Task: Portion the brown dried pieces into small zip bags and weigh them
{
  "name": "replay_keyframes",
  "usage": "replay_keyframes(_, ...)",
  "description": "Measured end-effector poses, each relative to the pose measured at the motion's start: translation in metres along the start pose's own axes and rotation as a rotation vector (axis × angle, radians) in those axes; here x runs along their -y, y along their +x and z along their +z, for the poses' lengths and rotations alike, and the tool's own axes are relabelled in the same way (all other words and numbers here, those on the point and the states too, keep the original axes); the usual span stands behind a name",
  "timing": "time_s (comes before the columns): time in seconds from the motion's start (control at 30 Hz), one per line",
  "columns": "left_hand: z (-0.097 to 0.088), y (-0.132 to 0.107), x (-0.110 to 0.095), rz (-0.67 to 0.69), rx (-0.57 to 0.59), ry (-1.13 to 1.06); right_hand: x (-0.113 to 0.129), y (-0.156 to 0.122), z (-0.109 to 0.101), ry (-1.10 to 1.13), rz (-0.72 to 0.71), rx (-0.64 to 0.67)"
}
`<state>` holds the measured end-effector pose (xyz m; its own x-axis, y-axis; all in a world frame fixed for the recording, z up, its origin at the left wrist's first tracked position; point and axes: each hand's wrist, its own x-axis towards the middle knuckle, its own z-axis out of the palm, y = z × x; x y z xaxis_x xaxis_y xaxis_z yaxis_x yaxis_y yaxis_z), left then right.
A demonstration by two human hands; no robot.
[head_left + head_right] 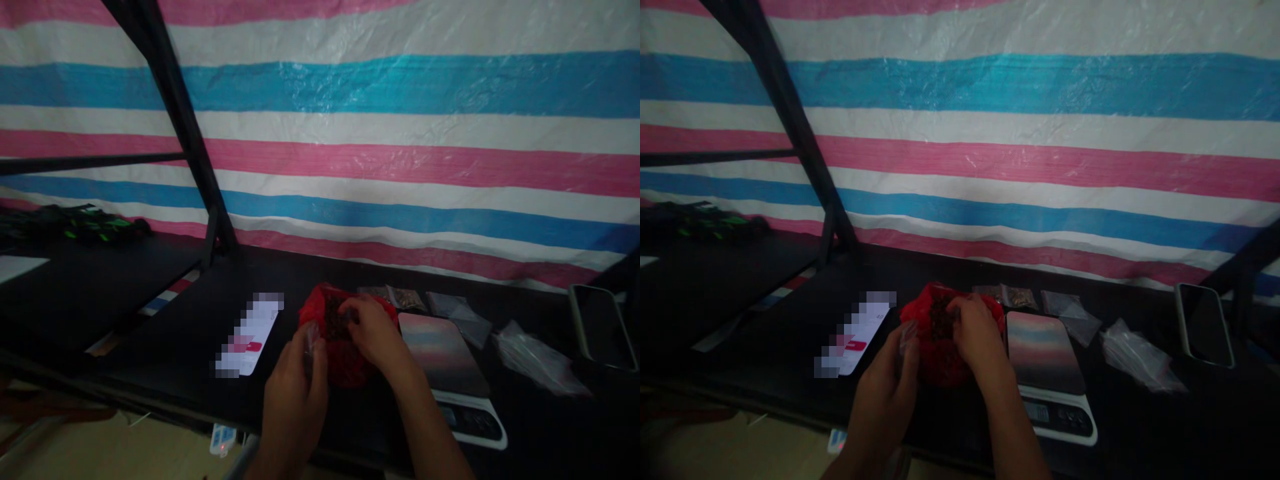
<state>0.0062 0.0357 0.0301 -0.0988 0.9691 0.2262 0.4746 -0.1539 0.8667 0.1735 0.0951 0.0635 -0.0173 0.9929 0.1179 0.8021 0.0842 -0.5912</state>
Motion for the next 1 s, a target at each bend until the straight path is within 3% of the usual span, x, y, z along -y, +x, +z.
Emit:
replay_keyframes(0.1,-0.001,0.001,0.001,-0.032,-0.052,0.004,-0.001,-0.001,0.002,0.002,0.026,-0.013)
replay_keyframes(0.23,-0.001,0.005,-0.002,-0.1,-0.03,-0.205,0.005,-0.003,0.006,-0.016,0.025,-0.056)
replay_keyframes(0.47,-0.003,0.015,-0.003,-0.297,-0.166,-0.425,0.006,-0.003,0.005,0.018,0.004,0.04)
replay_keyframes(0.57,0.001,0.016,0.001,-0.258,-0.182,-0.518,0.008,-0.005,0.003,0.022,0.009,0.053)
replay_keyframes(0.77,0.012,0.021,0.005,-0.255,-0.199,-0.926,0.013,-0.01,0.004,0.209,0.079,0.084)
replay_keyframes(1.0,0.018,0.018,0.01,-0.171,-0.226,-0.781,0.007,-0.015,-0.002,0.339,0.061,0.147)
